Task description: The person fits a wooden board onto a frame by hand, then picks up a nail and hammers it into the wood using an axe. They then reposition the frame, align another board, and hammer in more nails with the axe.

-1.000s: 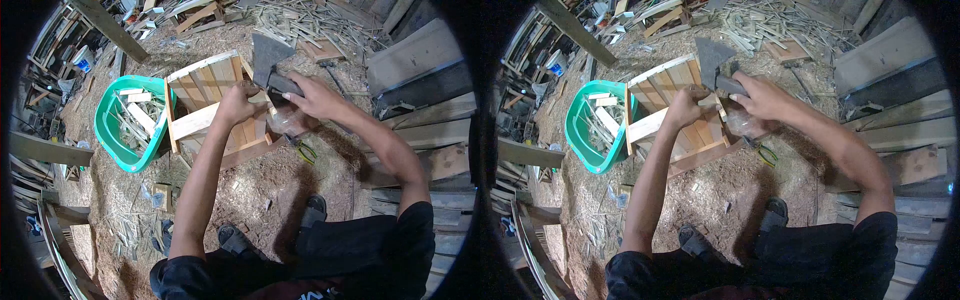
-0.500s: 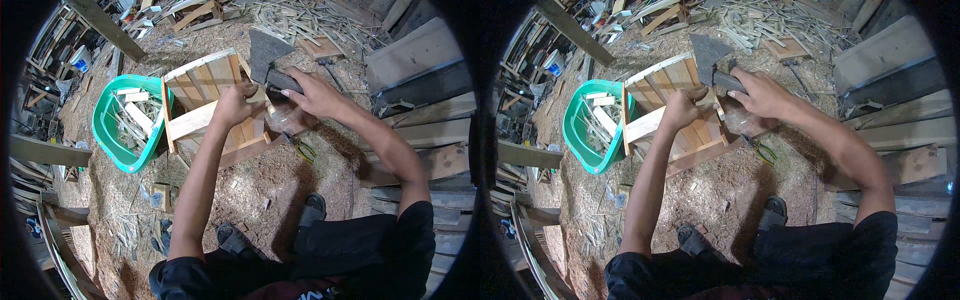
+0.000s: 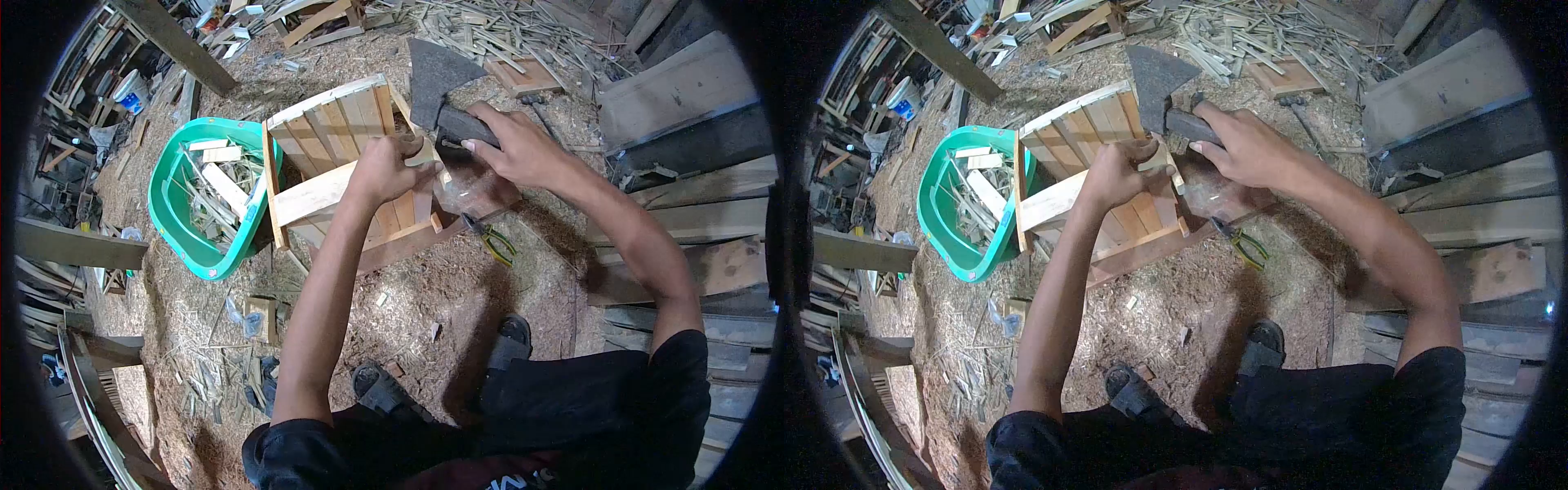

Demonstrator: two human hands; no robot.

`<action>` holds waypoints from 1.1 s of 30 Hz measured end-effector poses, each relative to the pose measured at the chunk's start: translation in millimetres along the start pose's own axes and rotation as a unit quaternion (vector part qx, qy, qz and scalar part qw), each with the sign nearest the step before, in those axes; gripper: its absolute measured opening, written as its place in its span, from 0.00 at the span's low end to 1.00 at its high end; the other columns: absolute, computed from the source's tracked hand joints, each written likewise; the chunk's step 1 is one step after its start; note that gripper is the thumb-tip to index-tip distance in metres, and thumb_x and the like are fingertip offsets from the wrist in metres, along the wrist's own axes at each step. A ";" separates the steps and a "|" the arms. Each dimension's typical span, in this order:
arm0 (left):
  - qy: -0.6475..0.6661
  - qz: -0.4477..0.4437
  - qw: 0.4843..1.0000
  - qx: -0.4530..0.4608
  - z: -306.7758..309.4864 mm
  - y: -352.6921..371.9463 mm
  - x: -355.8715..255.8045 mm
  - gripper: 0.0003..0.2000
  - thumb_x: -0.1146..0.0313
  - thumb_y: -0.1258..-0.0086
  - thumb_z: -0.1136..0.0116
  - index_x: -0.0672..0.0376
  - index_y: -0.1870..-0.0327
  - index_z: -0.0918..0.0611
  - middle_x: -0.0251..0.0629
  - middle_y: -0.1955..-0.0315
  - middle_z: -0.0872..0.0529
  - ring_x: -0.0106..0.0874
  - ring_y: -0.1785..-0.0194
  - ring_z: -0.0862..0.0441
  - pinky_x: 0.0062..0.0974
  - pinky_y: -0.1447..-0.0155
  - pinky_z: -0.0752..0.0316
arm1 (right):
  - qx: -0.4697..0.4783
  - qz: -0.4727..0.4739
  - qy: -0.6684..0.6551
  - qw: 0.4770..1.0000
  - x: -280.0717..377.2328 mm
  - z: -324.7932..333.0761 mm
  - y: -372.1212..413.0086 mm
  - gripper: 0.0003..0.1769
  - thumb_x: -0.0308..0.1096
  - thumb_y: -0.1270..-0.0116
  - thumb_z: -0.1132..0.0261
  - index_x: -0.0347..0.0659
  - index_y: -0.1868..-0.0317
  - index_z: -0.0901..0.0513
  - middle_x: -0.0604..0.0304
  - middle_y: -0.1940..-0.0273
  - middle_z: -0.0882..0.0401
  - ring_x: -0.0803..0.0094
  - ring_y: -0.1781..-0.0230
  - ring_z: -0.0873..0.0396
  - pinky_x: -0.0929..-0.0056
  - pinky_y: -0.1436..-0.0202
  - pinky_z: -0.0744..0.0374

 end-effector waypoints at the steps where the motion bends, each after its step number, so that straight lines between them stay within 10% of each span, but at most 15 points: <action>1: -0.001 0.014 1.000 0.009 0.9 1.2 -1.1 0.27 0.54 0.41 0.24 0.67 0.48 0.13 0.57 0.62 0.10 0.38 0.63 0.10 0.34 0.58 0.20 | 0.004 -0.009 0.003 1.000 0.8 0.2 0.1 0.21 0.34 0.28 0.35 0.34 0.40 0.27 0.35 0.63 0.16 0.39 0.60 0.15 0.50 0.57 0.21; 6: -0.005 0.007 1.000 -0.012 2.6 2.3 -0.9 0.28 0.54 0.40 0.25 0.68 0.46 0.14 0.56 0.65 0.10 0.38 0.64 0.10 0.34 0.57 0.20 | 0.017 0.012 -0.006 1.000 3.4 0.5 -2.0 0.21 0.35 0.28 0.35 0.34 0.40 0.27 0.35 0.62 0.16 0.39 0.60 0.16 0.50 0.57 0.21; 9: 0.026 -0.025 0.998 -0.043 3.4 1.4 -0.6 0.20 0.56 0.42 0.25 0.67 0.68 0.15 0.55 0.80 0.18 0.49 0.74 0.17 0.42 0.63 0.23 | -0.029 0.049 0.004 0.998 7.2 2.9 -2.2 0.21 0.35 0.28 0.35 0.33 0.41 0.27 0.35 0.62 0.16 0.39 0.61 0.16 0.50 0.58 0.21; 12: 0.041 -0.042 0.997 -0.060 4.9 1.7 -1.8 0.20 0.56 0.42 0.25 0.68 0.69 0.16 0.55 0.79 0.17 0.50 0.72 0.16 0.42 0.62 0.22 | -0.007 0.034 0.008 0.999 5.6 -4.3 0.2 0.20 0.35 0.28 0.35 0.33 0.42 0.27 0.36 0.63 0.16 0.39 0.61 0.16 0.50 0.58 0.21; 30: -0.003 0.046 0.998 0.035 6.2 4.5 -9.1 0.22 0.54 0.42 0.25 0.66 0.59 0.14 0.61 0.69 0.14 0.55 0.60 0.14 0.43 0.55 0.21 | -0.031 0.039 -0.033 0.998 3.8 2.7 -1.4 0.22 0.34 0.28 0.36 0.34 0.39 0.30 0.33 0.59 0.17 0.39 0.57 0.16 0.49 0.54 0.21; 33: 0.005 -0.058 0.998 0.017 8.5 5.5 -11.7 0.25 0.53 0.42 0.25 0.66 0.53 0.14 0.61 0.65 0.13 0.55 0.56 0.14 0.43 0.52 0.20 | -0.009 0.017 -0.025 0.999 -1.8 -4.9 0.5 0.23 0.34 0.28 0.35 0.34 0.39 0.30 0.33 0.58 0.17 0.39 0.56 0.16 0.49 0.53 0.22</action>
Point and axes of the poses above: each hand's wrist, its own y-axis away from the middle knuckle, its own z-axis out of the back of the hand, x = y × z, the point moved 9 cm from there along -y, towards the middle knuckle
